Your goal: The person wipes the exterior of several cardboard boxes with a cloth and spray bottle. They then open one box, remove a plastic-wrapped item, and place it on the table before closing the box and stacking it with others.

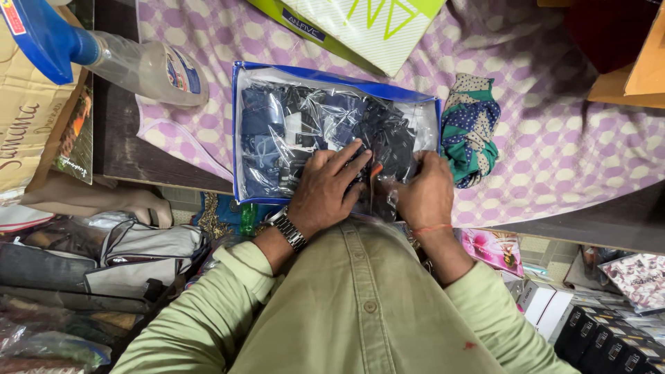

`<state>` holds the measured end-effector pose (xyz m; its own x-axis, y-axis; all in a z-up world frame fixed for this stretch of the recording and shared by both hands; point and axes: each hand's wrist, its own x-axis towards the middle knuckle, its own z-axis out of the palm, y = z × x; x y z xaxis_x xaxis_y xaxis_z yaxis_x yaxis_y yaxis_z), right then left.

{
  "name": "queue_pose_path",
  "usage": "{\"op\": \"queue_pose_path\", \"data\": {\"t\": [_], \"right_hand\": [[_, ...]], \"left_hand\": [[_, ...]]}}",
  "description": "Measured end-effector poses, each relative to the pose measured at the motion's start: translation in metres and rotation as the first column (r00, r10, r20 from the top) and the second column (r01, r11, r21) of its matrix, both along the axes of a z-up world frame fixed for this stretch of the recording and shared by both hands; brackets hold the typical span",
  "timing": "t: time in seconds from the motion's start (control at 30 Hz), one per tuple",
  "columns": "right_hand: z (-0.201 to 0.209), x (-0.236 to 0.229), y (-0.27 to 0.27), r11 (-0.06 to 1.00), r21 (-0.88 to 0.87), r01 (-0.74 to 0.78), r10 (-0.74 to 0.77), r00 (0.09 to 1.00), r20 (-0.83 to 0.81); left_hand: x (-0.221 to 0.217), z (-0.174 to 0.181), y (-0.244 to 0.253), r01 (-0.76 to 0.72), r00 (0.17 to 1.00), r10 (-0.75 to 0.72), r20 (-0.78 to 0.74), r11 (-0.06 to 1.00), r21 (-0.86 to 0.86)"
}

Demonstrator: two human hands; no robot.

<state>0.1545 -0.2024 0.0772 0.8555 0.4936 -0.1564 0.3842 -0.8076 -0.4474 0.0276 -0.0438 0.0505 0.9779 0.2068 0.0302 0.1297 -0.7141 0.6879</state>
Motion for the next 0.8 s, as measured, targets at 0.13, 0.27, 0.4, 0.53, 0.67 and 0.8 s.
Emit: {"op": "queue_pose_path", "data": {"t": [0.13, 0.27, 0.4, 0.53, 0.67, 0.8], "right_hand": [[-0.007, -0.006, -0.023, 0.963, -0.02, 0.27, -0.25, 0.856, -0.453], [-0.016, 0.018, -0.078, 0.604, 0.537, 0.589, -0.124, 0.735, -0.667], [-0.001, 0.079, -0.137, 0.222, 0.61, 0.761, -0.006, 0.627, -0.779], [-0.019, 0.133, -0.151, 0.361, 0.52, 0.774, -0.12, 0.591, -0.797], [-0.017, 0.109, -0.119, 0.852, 0.424, 0.306, -0.374, 0.924, 0.085], [0.002, 0.002, -0.072, 0.57, 0.651, 0.502, -0.136, 0.838, -0.528]], "left_hand": [[-0.001, -0.002, 0.002, 0.014, 1.0, -0.014, 0.012, 1.0, 0.0], [0.0, -0.001, 0.003, 0.014, 1.0, -0.014, 0.025, 1.0, -0.012], [0.001, 0.002, 0.003, 0.059, 0.997, -0.06, 0.047, 0.998, 0.024], [0.016, 0.008, -0.002, 0.206, 0.975, -0.215, 0.048, 0.967, 0.149], [0.033, 0.015, -0.006, 0.321, 0.943, -0.301, -0.141, 0.935, 0.153], [0.049, 0.0, 0.012, 0.35, 0.935, -0.354, -0.016, 0.912, 0.213]]}}
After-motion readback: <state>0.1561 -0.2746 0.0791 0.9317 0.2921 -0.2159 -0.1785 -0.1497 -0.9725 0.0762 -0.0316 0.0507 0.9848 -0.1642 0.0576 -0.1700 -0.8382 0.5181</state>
